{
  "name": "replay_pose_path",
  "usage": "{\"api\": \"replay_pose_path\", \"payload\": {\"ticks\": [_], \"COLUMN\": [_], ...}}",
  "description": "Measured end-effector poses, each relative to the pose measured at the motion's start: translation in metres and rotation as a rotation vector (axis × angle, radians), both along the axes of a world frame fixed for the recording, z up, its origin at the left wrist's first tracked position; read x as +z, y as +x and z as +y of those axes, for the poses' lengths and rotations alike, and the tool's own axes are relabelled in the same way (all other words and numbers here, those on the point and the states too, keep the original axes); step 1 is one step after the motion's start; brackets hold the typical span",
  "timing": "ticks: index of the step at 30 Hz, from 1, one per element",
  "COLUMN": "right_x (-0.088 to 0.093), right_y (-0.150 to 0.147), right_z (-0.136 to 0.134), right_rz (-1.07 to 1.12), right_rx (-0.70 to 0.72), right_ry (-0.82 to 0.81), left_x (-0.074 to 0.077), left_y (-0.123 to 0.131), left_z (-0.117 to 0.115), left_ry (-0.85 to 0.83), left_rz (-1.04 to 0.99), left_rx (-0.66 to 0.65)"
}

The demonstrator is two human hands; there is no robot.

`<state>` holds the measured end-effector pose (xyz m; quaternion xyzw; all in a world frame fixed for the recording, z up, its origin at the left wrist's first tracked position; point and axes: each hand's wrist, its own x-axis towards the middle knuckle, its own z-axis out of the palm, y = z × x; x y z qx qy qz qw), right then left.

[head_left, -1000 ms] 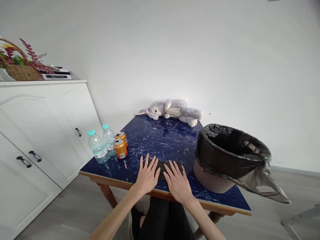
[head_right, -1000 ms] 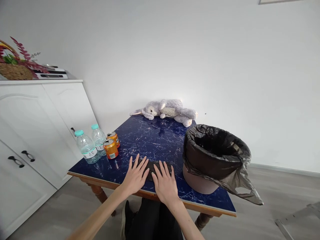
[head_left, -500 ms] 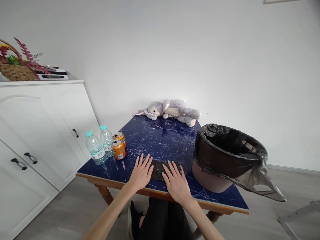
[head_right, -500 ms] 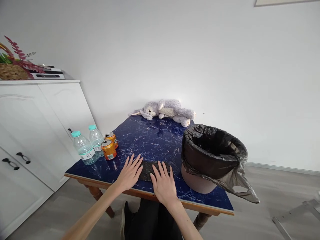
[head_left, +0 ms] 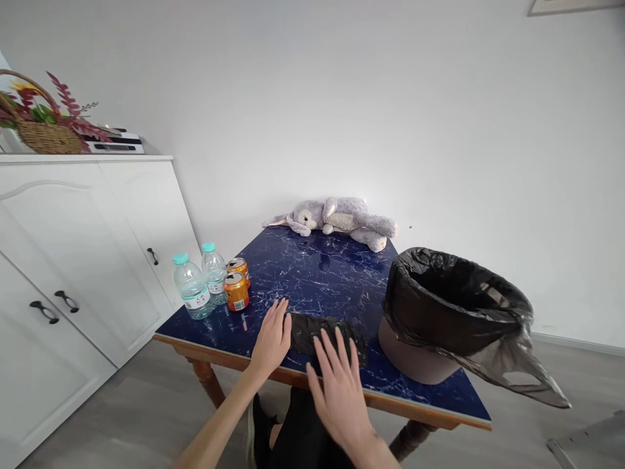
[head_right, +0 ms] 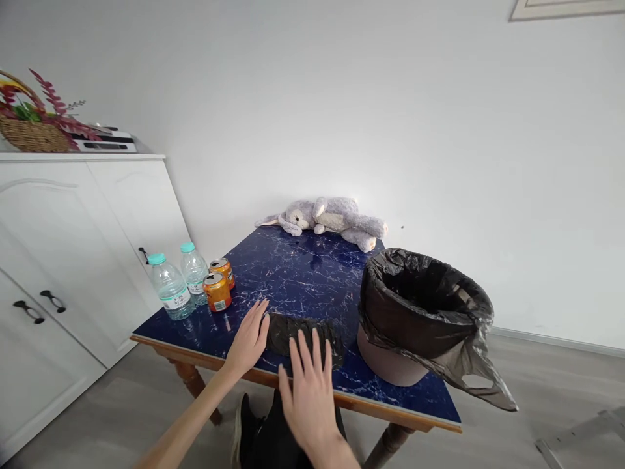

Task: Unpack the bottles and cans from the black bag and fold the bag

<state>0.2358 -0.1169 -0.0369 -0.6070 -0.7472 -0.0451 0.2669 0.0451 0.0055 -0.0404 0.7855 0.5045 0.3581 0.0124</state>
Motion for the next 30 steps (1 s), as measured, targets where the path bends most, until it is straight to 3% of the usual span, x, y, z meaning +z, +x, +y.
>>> {"api": "replay_pose_path", "payload": {"ticks": [4,8,11,15,19,27,30], "right_x": [-0.015,-0.015,-0.005,0.005,0.010,-0.002,-0.009], "right_y": [-0.031,-0.037,-0.019,0.027,0.059,0.022,0.023], "right_z": [-0.015,0.004,0.032,0.077,0.110,0.128,0.139], "right_rz": [0.024,0.011,-0.044,-0.121,-0.146,-0.118,-0.097], "right_rx": [-0.007,-0.061,-0.074,-0.069,-0.189,-0.251,-0.327], "right_ry": [-0.109,-0.198,-0.252,-0.330,-0.338,-0.291,-0.288], "left_x": [0.001,-0.002,-0.004,-0.002,-0.001,0.001,0.001], "left_y": [-0.001,-0.004,-0.006,-0.005,-0.004,-0.003,-0.004], "left_z": [-0.001,0.001,0.003,0.001,-0.002,-0.004,-0.004], "left_ry": [0.003,-0.001,-0.007,-0.004,0.003,0.035,0.034], "left_rz": [-0.034,-0.075,-0.107,-0.115,-0.092,-0.080,-0.072], "left_rx": [0.017,0.049,0.077,0.083,0.063,0.055,0.063]}}
